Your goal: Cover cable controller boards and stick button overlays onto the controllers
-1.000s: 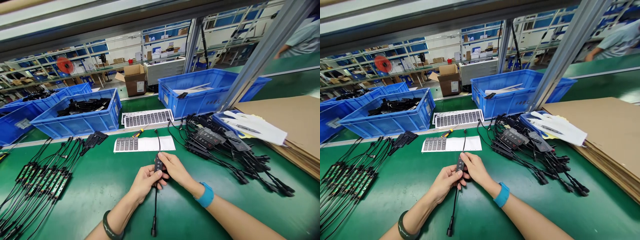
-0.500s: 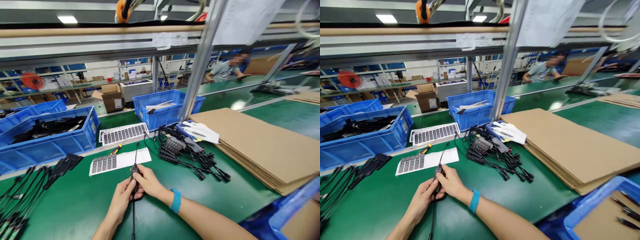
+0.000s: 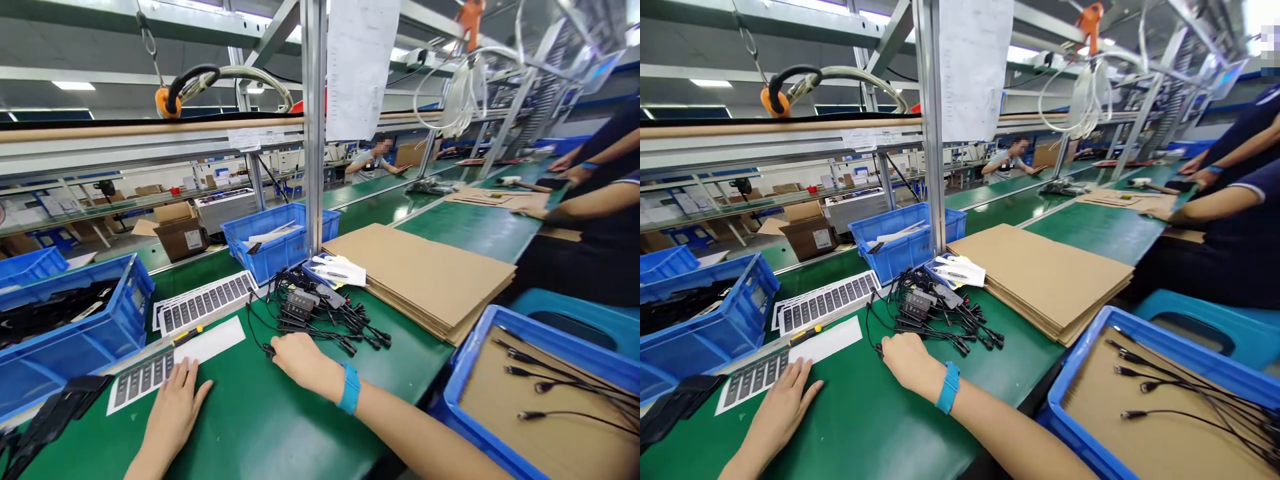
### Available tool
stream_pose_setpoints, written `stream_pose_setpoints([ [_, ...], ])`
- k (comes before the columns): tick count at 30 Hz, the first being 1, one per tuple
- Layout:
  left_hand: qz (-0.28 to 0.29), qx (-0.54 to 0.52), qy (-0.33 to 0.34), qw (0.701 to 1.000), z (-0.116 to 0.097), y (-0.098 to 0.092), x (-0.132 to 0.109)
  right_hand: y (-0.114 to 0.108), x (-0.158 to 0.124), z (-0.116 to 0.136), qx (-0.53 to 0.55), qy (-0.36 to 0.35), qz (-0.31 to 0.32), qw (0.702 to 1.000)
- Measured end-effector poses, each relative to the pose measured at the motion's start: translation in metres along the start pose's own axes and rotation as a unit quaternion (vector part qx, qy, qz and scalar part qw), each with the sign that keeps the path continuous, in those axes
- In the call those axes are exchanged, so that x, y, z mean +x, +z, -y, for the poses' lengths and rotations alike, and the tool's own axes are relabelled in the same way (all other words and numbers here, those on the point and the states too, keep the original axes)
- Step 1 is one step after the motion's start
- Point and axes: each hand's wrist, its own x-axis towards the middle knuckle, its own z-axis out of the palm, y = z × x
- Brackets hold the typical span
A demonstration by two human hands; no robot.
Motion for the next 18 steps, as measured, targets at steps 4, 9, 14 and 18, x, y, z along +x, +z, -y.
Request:
stream_pose_setpoints([
  [4,-0.064,0.105,-0.026,0.992,-0.019,-0.009,0.009,0.010,-0.010,-0.012,-0.058,-0.007,-0.006,0.998],
  [9,-0.023,-0.125,0.167,0.978,-0.091,-0.013,0.027,0.009,-0.009,-0.019,-0.090,0.032,-0.075,0.993],
  [14,0.039,-0.252,0.205,0.945,-0.132,-0.013,0.048,0.019,-0.010,-0.024,-0.092,0.064,-0.097,0.989],
  [18,0.031,-0.283,0.183,0.941,-0.136,-0.019,0.059,0.021,-0.019,-0.026,-0.071,0.039,-0.090,0.993],
])
